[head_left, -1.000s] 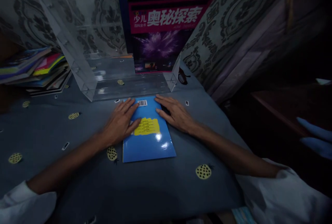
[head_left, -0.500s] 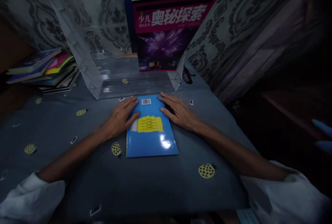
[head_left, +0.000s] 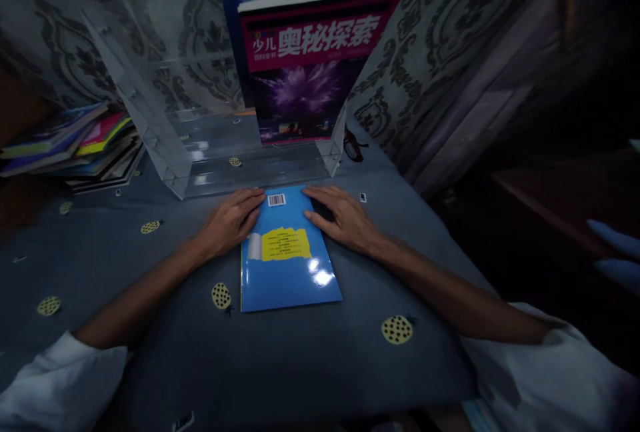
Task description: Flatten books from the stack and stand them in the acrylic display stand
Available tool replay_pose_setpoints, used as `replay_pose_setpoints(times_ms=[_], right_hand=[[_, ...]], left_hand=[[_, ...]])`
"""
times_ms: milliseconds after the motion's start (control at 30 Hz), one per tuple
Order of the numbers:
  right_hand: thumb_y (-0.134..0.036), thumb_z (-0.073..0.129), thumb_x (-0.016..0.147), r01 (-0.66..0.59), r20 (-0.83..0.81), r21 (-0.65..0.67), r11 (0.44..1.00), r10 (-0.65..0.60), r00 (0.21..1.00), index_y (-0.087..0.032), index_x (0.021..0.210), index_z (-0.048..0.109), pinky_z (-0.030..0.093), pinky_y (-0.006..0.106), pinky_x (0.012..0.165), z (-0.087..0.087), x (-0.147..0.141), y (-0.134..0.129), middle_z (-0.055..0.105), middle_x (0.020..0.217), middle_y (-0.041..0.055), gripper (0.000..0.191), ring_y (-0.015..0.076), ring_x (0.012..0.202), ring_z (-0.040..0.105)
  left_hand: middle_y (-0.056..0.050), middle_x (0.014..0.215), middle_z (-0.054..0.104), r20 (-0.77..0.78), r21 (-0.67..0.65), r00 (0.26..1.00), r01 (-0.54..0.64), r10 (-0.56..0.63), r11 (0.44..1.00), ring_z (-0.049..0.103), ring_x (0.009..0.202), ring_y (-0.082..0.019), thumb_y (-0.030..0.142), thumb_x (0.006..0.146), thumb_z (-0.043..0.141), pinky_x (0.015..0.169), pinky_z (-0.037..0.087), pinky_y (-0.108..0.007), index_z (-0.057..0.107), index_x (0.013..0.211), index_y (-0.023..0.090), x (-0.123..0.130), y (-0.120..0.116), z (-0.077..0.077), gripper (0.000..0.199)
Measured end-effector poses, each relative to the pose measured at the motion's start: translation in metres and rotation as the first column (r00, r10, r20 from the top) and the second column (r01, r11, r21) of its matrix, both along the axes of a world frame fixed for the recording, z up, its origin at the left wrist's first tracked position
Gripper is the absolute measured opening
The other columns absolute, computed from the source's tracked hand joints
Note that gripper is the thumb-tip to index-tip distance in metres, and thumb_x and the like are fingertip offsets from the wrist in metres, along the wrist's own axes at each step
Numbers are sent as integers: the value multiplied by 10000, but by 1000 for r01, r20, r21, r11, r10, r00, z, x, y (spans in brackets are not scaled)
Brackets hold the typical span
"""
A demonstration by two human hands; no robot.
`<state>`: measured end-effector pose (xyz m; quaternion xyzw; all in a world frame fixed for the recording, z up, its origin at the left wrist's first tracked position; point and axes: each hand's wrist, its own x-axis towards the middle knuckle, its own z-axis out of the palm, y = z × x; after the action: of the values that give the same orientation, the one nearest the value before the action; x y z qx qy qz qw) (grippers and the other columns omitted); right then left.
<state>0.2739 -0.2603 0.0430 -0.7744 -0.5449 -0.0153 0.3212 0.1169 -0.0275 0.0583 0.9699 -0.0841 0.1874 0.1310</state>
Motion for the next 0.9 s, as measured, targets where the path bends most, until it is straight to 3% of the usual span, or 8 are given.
replay_pose_setpoints(times_ms=[233,400,633,900], right_hand=[[-414,516,959,-2,-71,10,1000,3,997,-217,1541,340,443,578,1081,-1,1,-3,609,1403,125,640,328,1298,556],[-391,511,946,-29,-116,16,999,31,993,-190,1578,217,414,590,1098,-2,4,-4,580,1437,148,725,330,1360,507],[-368,535,924,-28,-162,41,999,35,986,-205,1562,255,440,609,1056,-1,5,-2,593,1420,152,716,338,1328,529],[-227,459,925,-40,-186,102,994,59,981,-184,1521,338,479,561,1038,0,4,-5,614,1390,152,609,294,1303,549]], left_hand=[[-126,1415,589,-119,48,986,125,-119,991,566,1290,-258,254,1025,397,1104,453,-497,570,1368,128,41,-19,6,404],[-113,1438,576,-193,46,967,180,-168,983,550,1314,-260,217,1007,405,1104,436,-491,548,1405,154,65,-27,8,427],[-127,1415,595,-118,26,968,227,-223,973,557,1313,-258,223,1008,403,1105,430,-486,592,1359,156,70,-26,5,403],[-130,1377,623,-55,55,960,278,-275,959,582,1286,-265,180,968,441,1082,457,-495,614,1322,152,60,-32,4,396]])
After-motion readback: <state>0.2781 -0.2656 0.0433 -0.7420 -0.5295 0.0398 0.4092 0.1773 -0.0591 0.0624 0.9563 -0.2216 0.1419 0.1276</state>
